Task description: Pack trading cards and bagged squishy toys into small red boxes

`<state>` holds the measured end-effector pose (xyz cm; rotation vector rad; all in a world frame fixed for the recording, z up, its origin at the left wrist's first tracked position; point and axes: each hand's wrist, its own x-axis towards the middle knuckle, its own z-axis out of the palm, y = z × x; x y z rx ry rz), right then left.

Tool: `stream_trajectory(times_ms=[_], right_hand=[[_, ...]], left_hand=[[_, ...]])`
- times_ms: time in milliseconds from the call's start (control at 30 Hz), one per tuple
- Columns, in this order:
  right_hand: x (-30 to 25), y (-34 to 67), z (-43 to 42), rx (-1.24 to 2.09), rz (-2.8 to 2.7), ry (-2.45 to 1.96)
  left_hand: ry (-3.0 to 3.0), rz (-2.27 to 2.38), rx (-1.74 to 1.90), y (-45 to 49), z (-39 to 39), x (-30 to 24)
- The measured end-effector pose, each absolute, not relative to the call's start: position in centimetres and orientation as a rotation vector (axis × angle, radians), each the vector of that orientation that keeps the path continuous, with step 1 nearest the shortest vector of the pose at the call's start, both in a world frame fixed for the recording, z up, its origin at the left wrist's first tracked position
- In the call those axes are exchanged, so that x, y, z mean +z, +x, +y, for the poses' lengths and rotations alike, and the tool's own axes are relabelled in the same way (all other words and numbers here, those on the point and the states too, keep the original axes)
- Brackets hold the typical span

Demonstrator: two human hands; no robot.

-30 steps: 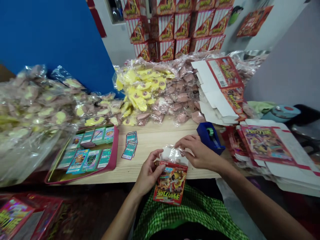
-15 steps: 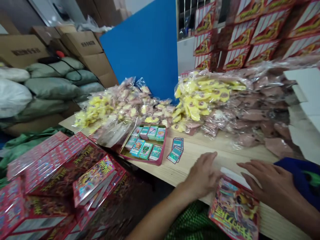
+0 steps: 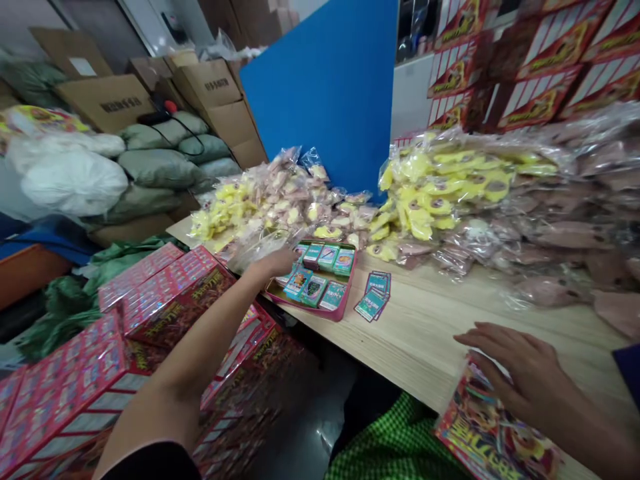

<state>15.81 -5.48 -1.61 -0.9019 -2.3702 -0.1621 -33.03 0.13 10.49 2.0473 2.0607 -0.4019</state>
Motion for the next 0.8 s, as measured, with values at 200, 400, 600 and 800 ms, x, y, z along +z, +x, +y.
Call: stream_trajectory(times_ms=[200,400,600,800], right_hand=[[-3.0,16.9,-5.9,-0.165,-2.357,-0.853],[-3.5,17.3,-6.2,-0.131,-2.379,-0.853],[-4.2,17.6,-6.6,-0.064,-2.370,-0.916],[-5.0,17.6,-6.8,0.094,-2.397,-0.943]], left_hand=[[2.087,2.122,-0.827,-35.7,-0.7,9.8],[2.342,1.938,-1.026,-35.8,-1.4,7.9],[2.511,1.808,-1.057,-37.4,-1.4,7.8],[2.580,1.724,-1.049,-38.7,-1.6,8.1]])
